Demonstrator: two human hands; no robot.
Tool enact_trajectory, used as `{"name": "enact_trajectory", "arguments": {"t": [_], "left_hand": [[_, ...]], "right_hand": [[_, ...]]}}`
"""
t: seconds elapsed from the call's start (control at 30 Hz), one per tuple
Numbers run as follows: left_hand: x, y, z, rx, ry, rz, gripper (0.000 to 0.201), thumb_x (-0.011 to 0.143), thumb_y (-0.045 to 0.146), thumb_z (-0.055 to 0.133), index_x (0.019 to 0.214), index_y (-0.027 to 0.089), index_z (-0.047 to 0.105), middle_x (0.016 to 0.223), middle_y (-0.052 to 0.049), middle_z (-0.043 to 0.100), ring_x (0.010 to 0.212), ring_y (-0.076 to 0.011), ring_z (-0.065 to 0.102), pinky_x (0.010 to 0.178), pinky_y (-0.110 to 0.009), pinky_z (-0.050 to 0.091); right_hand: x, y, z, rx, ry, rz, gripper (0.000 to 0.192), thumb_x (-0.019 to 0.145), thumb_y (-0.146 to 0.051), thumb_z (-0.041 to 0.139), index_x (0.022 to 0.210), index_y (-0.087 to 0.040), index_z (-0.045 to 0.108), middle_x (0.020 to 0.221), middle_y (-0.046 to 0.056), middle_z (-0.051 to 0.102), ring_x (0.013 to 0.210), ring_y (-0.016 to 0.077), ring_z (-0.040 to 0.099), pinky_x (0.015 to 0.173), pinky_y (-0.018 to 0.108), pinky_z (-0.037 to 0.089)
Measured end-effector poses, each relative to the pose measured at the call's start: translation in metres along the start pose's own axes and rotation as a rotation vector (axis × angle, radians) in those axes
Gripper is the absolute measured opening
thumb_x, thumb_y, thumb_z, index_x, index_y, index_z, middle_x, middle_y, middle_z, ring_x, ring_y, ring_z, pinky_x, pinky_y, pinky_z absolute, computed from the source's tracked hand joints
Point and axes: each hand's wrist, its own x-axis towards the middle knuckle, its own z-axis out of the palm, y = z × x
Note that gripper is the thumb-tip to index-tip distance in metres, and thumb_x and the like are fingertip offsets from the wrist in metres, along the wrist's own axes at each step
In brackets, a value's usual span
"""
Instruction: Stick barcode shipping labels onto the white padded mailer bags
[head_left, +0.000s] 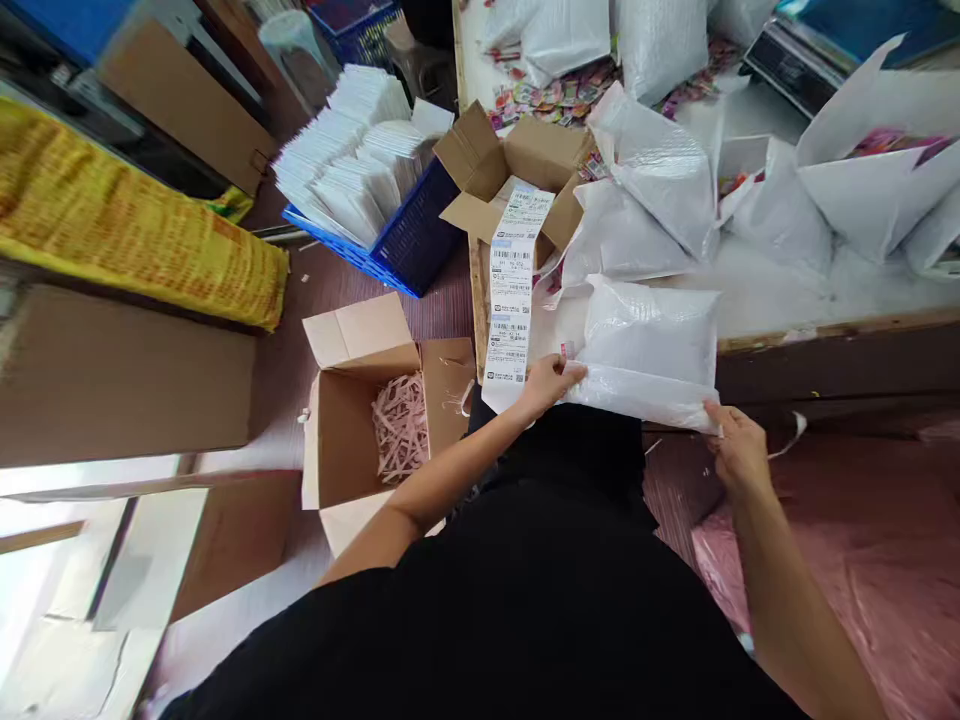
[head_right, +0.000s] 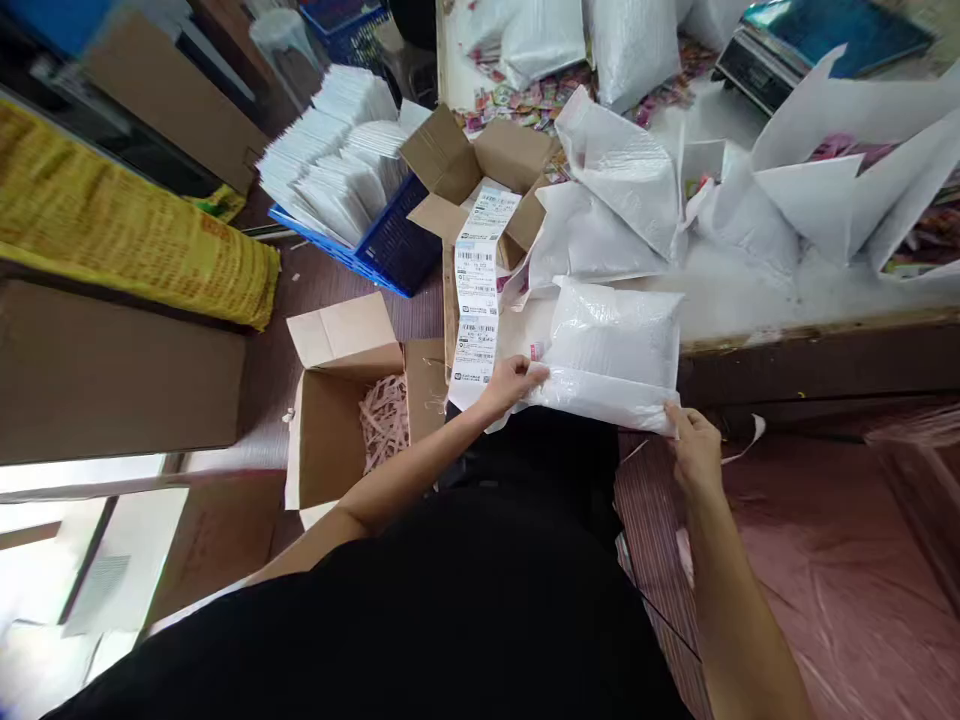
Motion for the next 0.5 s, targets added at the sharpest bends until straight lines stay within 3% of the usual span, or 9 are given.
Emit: {"name": "enact_trajectory", "arguments": {"t": [0.07, 0.13, 0.2, 0.23, 0.3, 0.37, 0.43, 0.5], "left_hand": [[0.002, 0.008, -0.001, -0.068, -0.173, -0.091, 0.034, 0.070, 0.032, 0.086, 0.084, 0.013, 0.062, 0.073, 0.001, 0.058, 0.063, -0.0086, 0.049, 0.061, -0.022, 0.038], [0.004, 0.018, -0.001, -0.141, -0.292, -0.128, 0.033, 0.072, 0.035, 0.085, 0.084, 0.013, 0.064, 0.072, 0.000, 0.059, 0.061, -0.0087, 0.050, 0.060, -0.023, 0.038], [0.009, 0.030, -0.001, -0.239, -0.388, -0.126, 0.035, 0.079, 0.045, 0.078, 0.082, 0.012, 0.065, 0.070, -0.002, 0.059, 0.059, -0.0088, 0.049, 0.058, -0.023, 0.038], [0.012, 0.036, -0.003, -0.264, -0.378, -0.086, 0.039, 0.083, 0.050, 0.072, 0.084, 0.012, 0.066, 0.071, -0.003, 0.060, 0.060, -0.0098, 0.051, 0.058, -0.024, 0.040], [0.018, 0.045, -0.013, -0.207, -0.232, 0.065, 0.044, 0.090, 0.055, 0.060, 0.095, 0.012, 0.069, 0.081, -0.007, 0.065, 0.069, -0.0144, 0.058, 0.063, -0.027, 0.045], [0.027, 0.048, -0.033, 0.003, 0.054, 0.236, 0.041, 0.091, 0.050, 0.060, 0.112, 0.015, 0.066, 0.106, -0.012, 0.068, 0.095, -0.0225, 0.063, 0.078, -0.033, 0.050], [0.036, 0.044, -0.057, 0.280, 0.363, 0.321, 0.046, 0.086, 0.040, 0.070, 0.124, 0.017, 0.060, 0.134, -0.016, 0.058, 0.127, -0.0313, 0.050, 0.098, -0.044, 0.046], [0.046, 0.036, -0.080, 0.500, 0.503, 0.288, 0.049, 0.076, 0.033, 0.079, 0.120, 0.017, 0.061, 0.147, -0.018, 0.047, 0.142, -0.0380, 0.033, 0.108, -0.054, 0.037]], "right_hand": [[-0.004, 0.004, -0.006, -0.051, -0.198, 0.178, 0.068, 0.032, -0.063, 0.093, 0.068, -0.016, 0.059, 0.053, -0.007, 0.049, 0.042, 0.0032, 0.034, 0.034, 0.017, 0.022], [-0.011, 0.007, -0.003, -0.012, -0.337, 0.252, 0.060, 0.043, -0.061, 0.092, 0.069, -0.017, 0.058, 0.051, -0.008, 0.045, 0.041, 0.0036, 0.031, 0.034, 0.018, 0.023], [-0.021, 0.011, 0.012, 0.130, -0.429, 0.215, 0.051, 0.055, -0.055, 0.089, 0.067, -0.020, 0.054, 0.050, -0.010, 0.039, 0.041, 0.0043, 0.030, 0.038, 0.019, 0.030], [-0.028, 0.012, 0.024, 0.232, -0.437, 0.162, 0.050, 0.060, -0.052, 0.088, 0.066, -0.021, 0.050, 0.049, -0.010, 0.036, 0.042, 0.0046, 0.030, 0.041, 0.020, 0.033], [-0.041, 0.016, 0.051, 0.407, -0.425, 0.088, 0.052, 0.065, -0.052, 0.085, 0.064, -0.021, 0.044, 0.051, -0.010, 0.034, 0.044, 0.0053, 0.030, 0.044, 0.019, 0.036], [-0.054, 0.020, 0.076, 0.479, -0.442, 0.100, 0.053, 0.068, -0.059, 0.082, 0.067, -0.022, 0.046, 0.056, -0.009, 0.039, 0.047, 0.0061, 0.034, 0.044, 0.019, 0.036], [-0.069, 0.027, 0.090, 0.438, -0.492, 0.162, 0.056, 0.069, -0.074, 0.073, 0.073, -0.023, 0.051, 0.064, -0.007, 0.047, 0.050, 0.0073, 0.039, 0.043, 0.020, 0.035], [-0.085, 0.036, 0.094, 0.312, -0.581, 0.240, 0.065, 0.071, -0.088, 0.055, 0.078, -0.023, 0.056, 0.069, -0.004, 0.054, 0.049, 0.0080, 0.039, 0.041, 0.022, 0.032]]}}
